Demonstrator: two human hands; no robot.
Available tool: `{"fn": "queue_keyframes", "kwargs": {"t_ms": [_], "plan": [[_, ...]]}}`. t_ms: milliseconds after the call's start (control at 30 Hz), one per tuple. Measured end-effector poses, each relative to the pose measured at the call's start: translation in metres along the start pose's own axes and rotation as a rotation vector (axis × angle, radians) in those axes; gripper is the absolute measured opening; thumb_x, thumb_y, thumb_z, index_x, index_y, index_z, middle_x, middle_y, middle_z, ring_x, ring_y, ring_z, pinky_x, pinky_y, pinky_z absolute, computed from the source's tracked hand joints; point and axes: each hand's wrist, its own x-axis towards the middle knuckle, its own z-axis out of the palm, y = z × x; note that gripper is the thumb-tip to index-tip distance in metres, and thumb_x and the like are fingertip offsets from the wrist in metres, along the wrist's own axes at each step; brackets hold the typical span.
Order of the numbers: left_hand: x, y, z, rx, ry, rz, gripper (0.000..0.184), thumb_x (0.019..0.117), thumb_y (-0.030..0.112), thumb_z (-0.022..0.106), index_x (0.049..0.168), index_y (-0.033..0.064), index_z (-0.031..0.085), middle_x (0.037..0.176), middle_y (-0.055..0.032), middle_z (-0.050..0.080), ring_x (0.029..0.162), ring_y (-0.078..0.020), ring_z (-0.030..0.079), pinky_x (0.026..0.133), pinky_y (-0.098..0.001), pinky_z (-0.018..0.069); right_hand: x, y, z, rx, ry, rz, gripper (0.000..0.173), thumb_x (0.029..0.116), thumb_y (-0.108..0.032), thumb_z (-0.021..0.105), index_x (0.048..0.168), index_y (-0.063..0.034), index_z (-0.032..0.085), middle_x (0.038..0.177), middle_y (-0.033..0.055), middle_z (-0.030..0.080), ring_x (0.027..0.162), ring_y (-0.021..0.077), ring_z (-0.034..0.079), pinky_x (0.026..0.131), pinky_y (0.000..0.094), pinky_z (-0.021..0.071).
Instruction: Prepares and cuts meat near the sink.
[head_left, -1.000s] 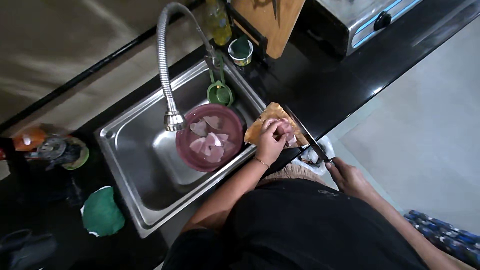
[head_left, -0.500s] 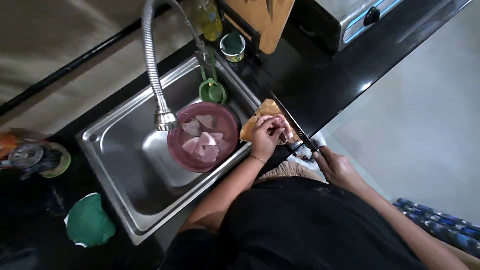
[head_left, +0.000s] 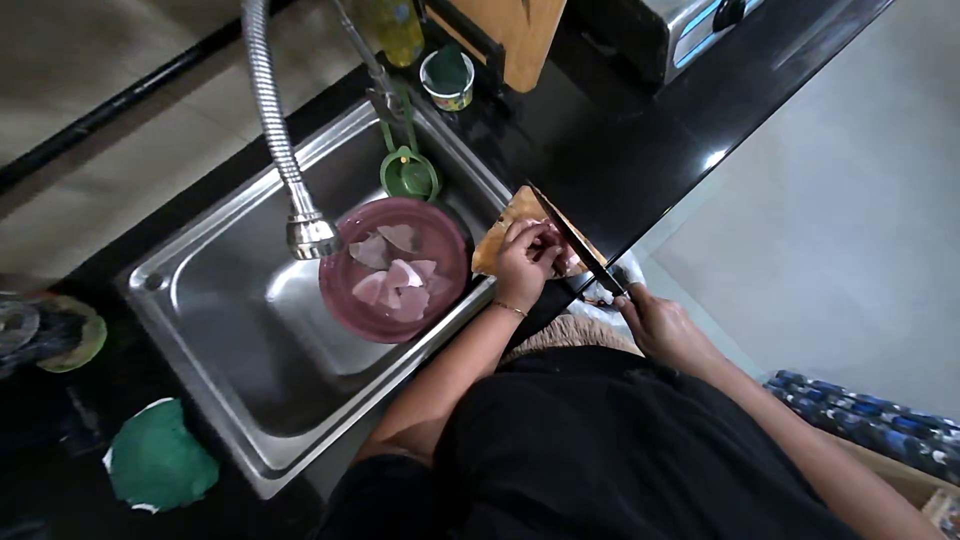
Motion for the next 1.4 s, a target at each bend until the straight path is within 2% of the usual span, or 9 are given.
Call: {"fn": "queue_keyframes", "kwargs": {"t_ms": [133, 233, 300, 400, 533, 700, 967, 1200, 1400], "plan": [[0.001, 0.001, 0.0, 0.013, 0.003, 0.021, 0.032, 0.0845, 0.001, 0.081, 0.114, -0.0047, 0.071, 0.128, -0.0226, 0.063, 0.102, -0.0203, 0.07, 0.08, -0.0311, 0.0622, -0.012, 0.008, 0.004, -0.02, 0.106, -0.045, 0.04, 0.11, -0.028, 0.041, 0.107, 0.0054, 0.061, 0.07, 0.0163, 0.06, 0.062, 0.0331, 0.064, 0.058, 0.0501, 0.0508], [0.0, 0.0, 0.0, 0.016, 0.003, 0.044, 0.033, 0.0837, 0.001, 0.082, 0.114, -0.005, 0.071, 0.127, -0.0219, 0.062, 0.104, -0.021, 0.07, 0.083, -0.0322, 0.0623, -0.017, 0.009, 0.006, -0.024, 0.235, -0.085, 0.04, 0.1092, -0.028, 0.041, 0.108, 0.0054, 0.063, 0.067, 0.0153, 0.061, 0.057, 0.0311, 0.063, 0.054, 0.0478, 0.0511], [0.0, 0.0, 0.0, 0.019, 0.003, 0.044, 0.033, 0.0836, 0.001, 0.082, 0.115, -0.0033, 0.071, 0.127, -0.0204, 0.062, 0.106, -0.02, 0.069, 0.083, -0.0314, 0.0622, -0.017, 0.009, 0.005, -0.022, 0.255, -0.098, 0.041, 0.1093, -0.029, 0.04, 0.106, 0.0041, 0.063, 0.065, 0.0129, 0.059, 0.055, 0.0279, 0.061, 0.052, 0.045, 0.0502], [0.0, -0.002, 0.001, 0.0, 0.008, 0.049, 0.033, 0.0835, 0.0, 0.081, 0.114, -0.0046, 0.07, 0.128, -0.0212, 0.062, 0.108, -0.0199, 0.068, 0.083, -0.031, 0.0621, -0.014, 0.008, 0.006, -0.022, 0.185, -0.081, 0.04, 0.1094, -0.029, 0.042, 0.106, 0.0047, 0.063, 0.068, 0.0157, 0.061, 0.059, 0.0315, 0.064, 0.055, 0.0484, 0.0517], [-0.001, -0.002, 0.001, -0.01, 0.006, 0.055, 0.032, 0.0827, -0.001, 0.081, 0.112, -0.0053, 0.071, 0.127, -0.0222, 0.062, 0.108, -0.0205, 0.069, 0.083, -0.0312, 0.0625, -0.011, 0.003, 0.003, -0.03, 0.021, 0.034, 0.041, 0.111, -0.03, 0.039, 0.11, 0.0051, 0.061, 0.075, 0.0199, 0.064, 0.07, 0.0381, 0.067, 0.064, 0.0543, 0.0529], [0.0, -0.003, 0.002, 0.017, 0.005, 0.077, 0.03, 0.0826, 0.0, 0.082, 0.11, -0.0045, 0.072, 0.127, -0.0211, 0.062, 0.11, -0.0202, 0.068, 0.085, -0.0312, 0.0618, -0.017, 0.007, -0.004, -0.027, -0.05, 0.063, 0.04, 0.1111, -0.029, 0.039, 0.108, 0.0054, 0.06, 0.074, 0.0181, 0.061, 0.068, 0.0349, 0.065, 0.064, 0.0512, 0.0515], [0.0, -0.01, 0.007, 0.005, 0.034, 0.062, 0.033, 0.0815, 0.002, 0.083, 0.111, -0.0059, 0.072, 0.124, -0.0233, 0.064, 0.107, -0.0223, 0.069, 0.086, -0.0317, 0.0613, -0.023, -0.001, -0.019, -0.09, -0.201, 0.211, 0.041, 0.1125, -0.03, 0.038, 0.115, 0.0057, 0.058, 0.084, 0.0234, 0.064, 0.082, 0.0413, 0.068, 0.074, 0.0559, 0.0529], [0.002, -0.007, 0.003, -0.011, 0.026, 0.009, 0.035, 0.083, 0.0, 0.082, 0.115, -0.0073, 0.07, 0.124, -0.0238, 0.062, 0.108, -0.0217, 0.069, 0.085, -0.0304, 0.0623, -0.001, -0.019, -0.027, -0.121, -0.238, 0.2, 0.038, 0.1129, -0.03, 0.037, 0.116, 0.0028, 0.056, 0.086, 0.0209, 0.064, 0.084, 0.0383, 0.068, 0.076, 0.0539, 0.0534], [0.003, -0.005, 0.007, 0.039, 0.027, 0.026, 0.033, 0.0848, 0.001, 0.08, 0.116, -0.006, 0.071, 0.118, -0.0229, 0.064, 0.103, -0.0225, 0.07, 0.085, -0.0322, 0.0629, 0.001, -0.029, -0.03, -0.135, -0.263, 0.275, 0.039, 0.1132, -0.031, 0.036, 0.119, 0.0018, 0.056, 0.09, 0.0211, 0.065, 0.088, 0.038, 0.068, 0.079, 0.0538, 0.0529]]}}
